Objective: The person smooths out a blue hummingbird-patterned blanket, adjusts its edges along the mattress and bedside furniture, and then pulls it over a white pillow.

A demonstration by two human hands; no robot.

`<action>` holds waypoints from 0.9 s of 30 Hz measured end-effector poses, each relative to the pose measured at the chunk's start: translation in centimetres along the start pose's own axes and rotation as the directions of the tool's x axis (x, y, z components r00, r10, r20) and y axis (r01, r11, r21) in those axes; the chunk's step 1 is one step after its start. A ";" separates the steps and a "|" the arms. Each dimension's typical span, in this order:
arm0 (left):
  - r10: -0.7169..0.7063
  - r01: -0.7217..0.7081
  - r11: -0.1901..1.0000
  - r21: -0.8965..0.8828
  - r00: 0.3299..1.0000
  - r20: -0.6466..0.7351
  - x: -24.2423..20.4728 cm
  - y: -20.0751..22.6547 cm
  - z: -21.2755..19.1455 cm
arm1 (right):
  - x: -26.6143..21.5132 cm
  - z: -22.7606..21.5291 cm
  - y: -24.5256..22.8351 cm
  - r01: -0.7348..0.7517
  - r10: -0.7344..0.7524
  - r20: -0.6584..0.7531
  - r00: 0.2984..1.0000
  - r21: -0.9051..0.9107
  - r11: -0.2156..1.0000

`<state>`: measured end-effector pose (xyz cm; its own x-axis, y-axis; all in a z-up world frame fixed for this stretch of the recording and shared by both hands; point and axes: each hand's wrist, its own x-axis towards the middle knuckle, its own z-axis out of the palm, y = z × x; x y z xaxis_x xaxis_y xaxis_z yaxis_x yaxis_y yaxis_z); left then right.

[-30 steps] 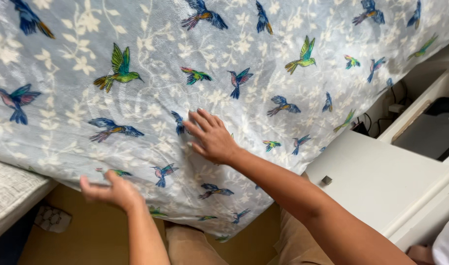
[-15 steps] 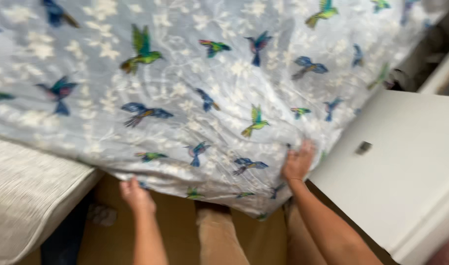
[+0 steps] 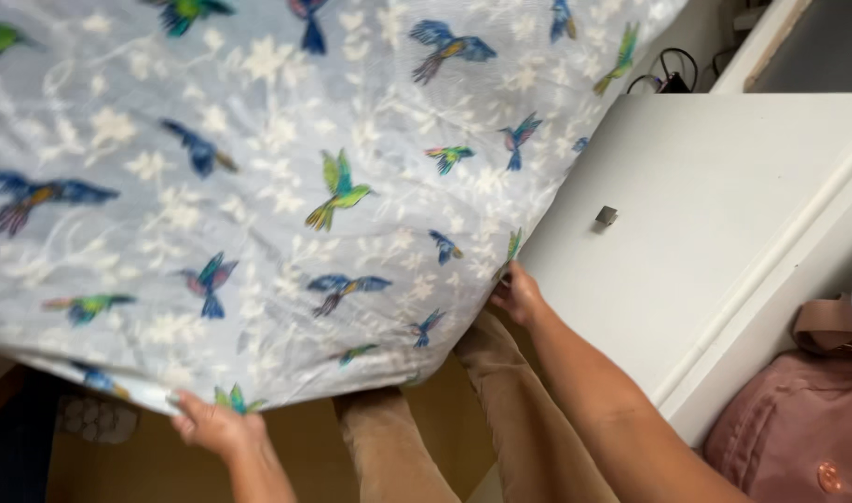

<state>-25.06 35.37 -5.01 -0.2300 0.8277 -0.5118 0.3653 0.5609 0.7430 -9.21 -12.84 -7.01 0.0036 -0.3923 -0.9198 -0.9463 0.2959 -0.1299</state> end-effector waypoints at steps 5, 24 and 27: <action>0.240 -0.246 0.956 0.162 0.969 0.057 -1.8 -0.2 3.3 | -3.4 3.0 -2.3 -0.077 0.055 0.134 0.990 0.165 0.983; -0.698 0.477 0.707 0.522 0.591 0.405 -11.4 -16.6 -6.6 | 6.9 -1.2 2.7 -0.002 -0.083 0.217 0.973 0.363 0.932; -0.746 0.444 0.660 0.606 0.476 0.465 -12.3 -17.3 -8.3 | 6.8 -1.7 2.6 0.021 -0.097 0.229 0.969 0.316 0.949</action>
<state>-36.04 15.65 -7.98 0.0371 -0.0318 -0.9988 0.6855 0.7280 0.0023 -12.22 -16.19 -13.03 0.1695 -0.2095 -0.9630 -0.7954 0.5479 -0.2592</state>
